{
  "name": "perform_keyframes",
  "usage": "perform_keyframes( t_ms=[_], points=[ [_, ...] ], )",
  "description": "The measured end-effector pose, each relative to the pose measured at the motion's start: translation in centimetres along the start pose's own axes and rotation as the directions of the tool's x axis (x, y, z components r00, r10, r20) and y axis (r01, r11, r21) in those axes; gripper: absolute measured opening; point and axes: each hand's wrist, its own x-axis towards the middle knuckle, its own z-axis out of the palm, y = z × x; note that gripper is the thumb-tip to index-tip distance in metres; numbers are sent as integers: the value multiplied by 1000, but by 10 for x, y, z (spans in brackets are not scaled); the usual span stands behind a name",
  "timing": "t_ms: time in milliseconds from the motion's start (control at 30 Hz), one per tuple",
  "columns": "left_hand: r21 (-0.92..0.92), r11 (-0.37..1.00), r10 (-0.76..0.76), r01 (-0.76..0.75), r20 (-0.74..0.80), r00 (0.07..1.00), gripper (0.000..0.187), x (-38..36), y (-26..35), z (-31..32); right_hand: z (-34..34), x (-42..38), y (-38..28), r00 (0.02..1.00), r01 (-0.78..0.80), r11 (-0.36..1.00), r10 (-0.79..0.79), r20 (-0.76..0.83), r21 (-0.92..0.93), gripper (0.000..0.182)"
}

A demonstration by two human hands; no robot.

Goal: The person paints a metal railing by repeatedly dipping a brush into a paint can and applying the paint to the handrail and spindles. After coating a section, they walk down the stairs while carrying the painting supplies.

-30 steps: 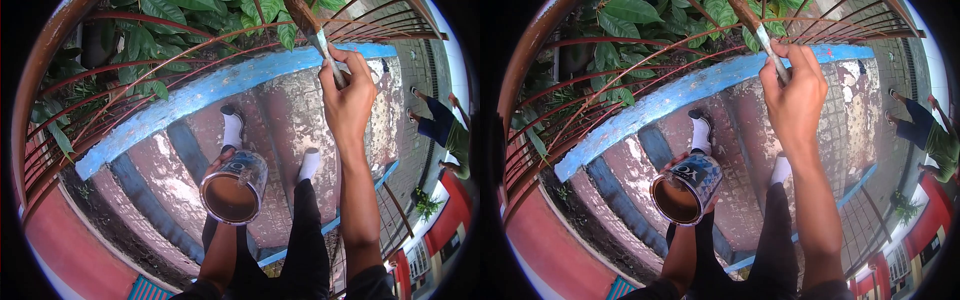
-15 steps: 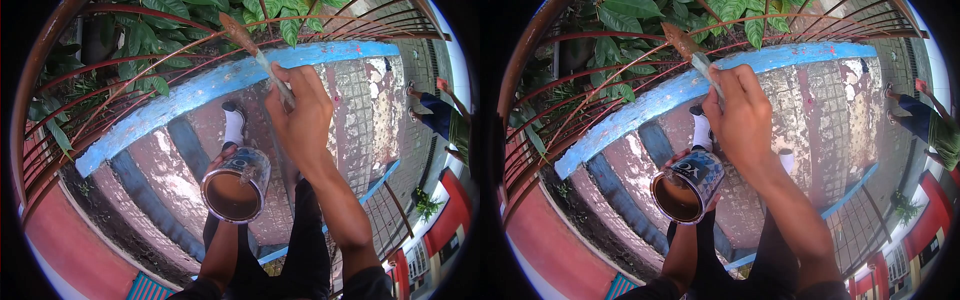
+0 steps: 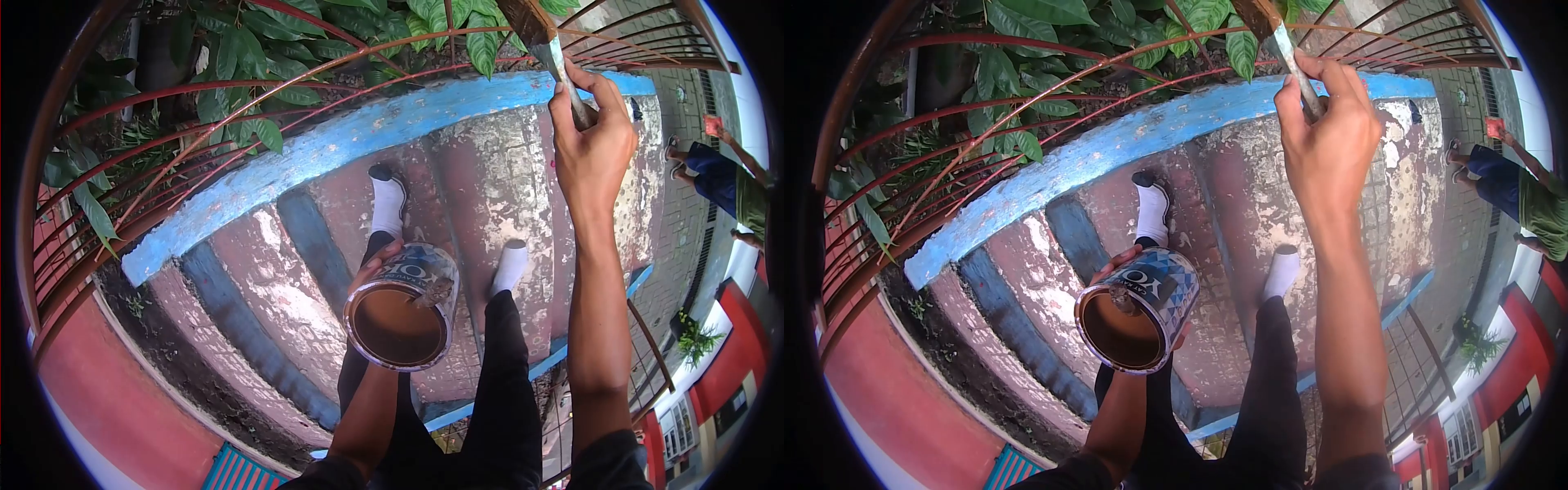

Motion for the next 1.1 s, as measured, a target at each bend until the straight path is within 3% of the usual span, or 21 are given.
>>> perform_keyframes(
  t_ms=[133, 167, 267, 433, 500, 600, 800, 933, 1067, 1100],
  points=[
    [6, 1000, -12, 11, 14, 1000, 135, -4, -2, -4, 30, -12, -16, 998, 37, 990, -30, -51, 138, 20],
    [7, 1000, -11, 11, 15, 1000, 135, -4, -3, -4, 32, -20, -33, 999, -35, 978, 31, 25, 204, 22],
    [6, 1000, -6, 5, 21, 1000, 135, 0, -3, -4, 47, -41, -45, 999, 39, 978, -31, -42, 205, 25],
    [5, 1000, -4, 4, 25, 1000, 135, 3, -3, -1, 32, -54, -48, 995, -59, 970, 39, 91, 237, 25],
    [3, 1000, -4, 4, 31, 1000, 135, 4, -3, 1, 34, -59, -43, 978, 79, 967, -121, 167, 242, 24],
    [12, 1000, -4, 3, 36, 999, 135, 4, -5, -2, 39, -39, -29, 981, 142, 973, -163, 105, 182, 25],
    [21, 1000, -22, 22, 39, 999, 134, -4, -9, -6, 29, -3, 7, 980, 141, 987, -151, 133, 79, 23],
    [24, 999, -36, 36, 21, 999, 134, -9, -12, -11, 29, -8, 17, 996, 32, 999, -31, 81, -3, 23],
    [28, 999, -44, 44, 11, 999, 134, -11, -15, -14, 34, -9, 16, 993, -117, 992, 115, 40, 49, 23],
    [29, 998, -48, 48, 13, 999, 134, -13, -16, -14, 41, -12, 15, 998, -59, 996, 57, 22, 69, 23]
  ],
)
